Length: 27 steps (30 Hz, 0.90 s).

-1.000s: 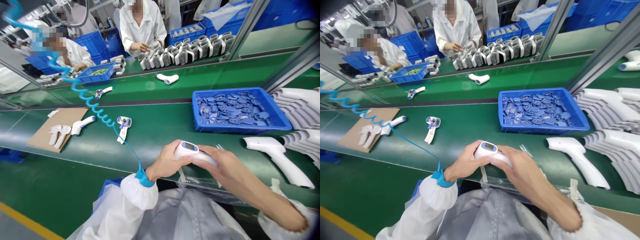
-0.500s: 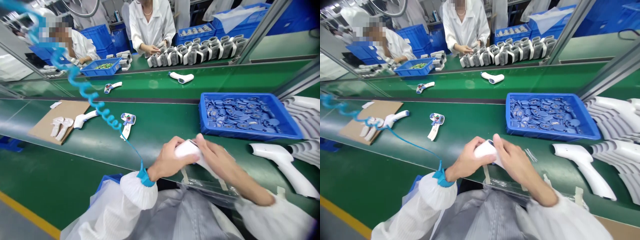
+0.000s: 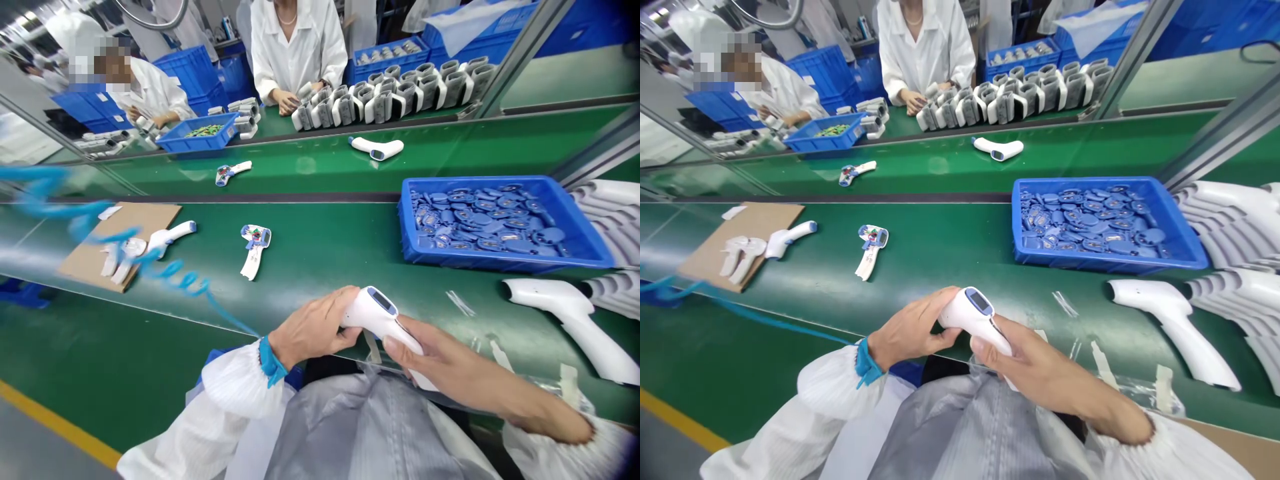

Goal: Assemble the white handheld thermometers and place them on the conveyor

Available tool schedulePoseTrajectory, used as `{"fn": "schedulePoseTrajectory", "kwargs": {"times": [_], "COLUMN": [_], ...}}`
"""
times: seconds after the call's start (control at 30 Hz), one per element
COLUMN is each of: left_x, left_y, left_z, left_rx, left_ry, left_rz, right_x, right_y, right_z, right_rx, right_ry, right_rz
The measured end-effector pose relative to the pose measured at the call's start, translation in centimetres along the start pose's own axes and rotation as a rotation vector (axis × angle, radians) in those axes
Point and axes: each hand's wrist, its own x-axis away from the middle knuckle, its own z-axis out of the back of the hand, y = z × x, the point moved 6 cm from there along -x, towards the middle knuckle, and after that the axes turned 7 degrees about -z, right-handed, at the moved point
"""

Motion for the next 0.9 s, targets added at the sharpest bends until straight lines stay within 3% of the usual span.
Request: {"fn": "schedulePoseTrajectory", "kwargs": {"times": [0.07, 0.17, 0.23, 0.3, 0.37, 0.5, 0.63, 0.77, 0.9], "left_x": [-0.1, -0.6, -1.2, -1.9, -2.8, -4.0, -4.0, -3.6, -4.0], "left_y": [-0.4, -0.8, -0.7, -0.2, 0.7, 2.2, 1.9, 1.0, 0.9], "left_z": [0.2, 0.2, 0.2, 0.5, 0.8, -0.4, -0.3, -0.8, -2.1], "left_rx": [0.068, 0.202, 0.232, 0.231, 0.265, 0.235, 0.005, 0.262, 0.104], "left_ry": [0.023, -0.004, -0.039, 0.008, 0.092, 0.044, 0.078, 0.021, 0.046], "left_rz": [0.038, 0.179, 0.297, 0.354, 0.336, 0.204, 0.185, 0.267, 0.267], "right_x": [0.0, -0.2, -0.6, -1.2, -1.8, -2.4, -2.0, -2.7, -3.8], "right_y": [0.3, -0.5, -1.9, -3.6, -5.4, -8.2, -8.3, -6.5, -5.5], "right_z": [-0.1, 0.4, 1.3, 2.3, 2.6, 1.4, 1.4, 2.7, 2.8], "right_rx": [0.016, 0.114, 0.118, 0.119, 0.18, 0.425, 0.417, 0.291, 0.325], "right_ry": [0.016, 0.126, 0.308, 0.567, 0.801, 1.092, 1.139, 1.054, 1.055], "right_rz": [0.009, 0.15, 0.242, 0.292, 0.329, 0.501, 0.598, 0.374, 0.224]}}
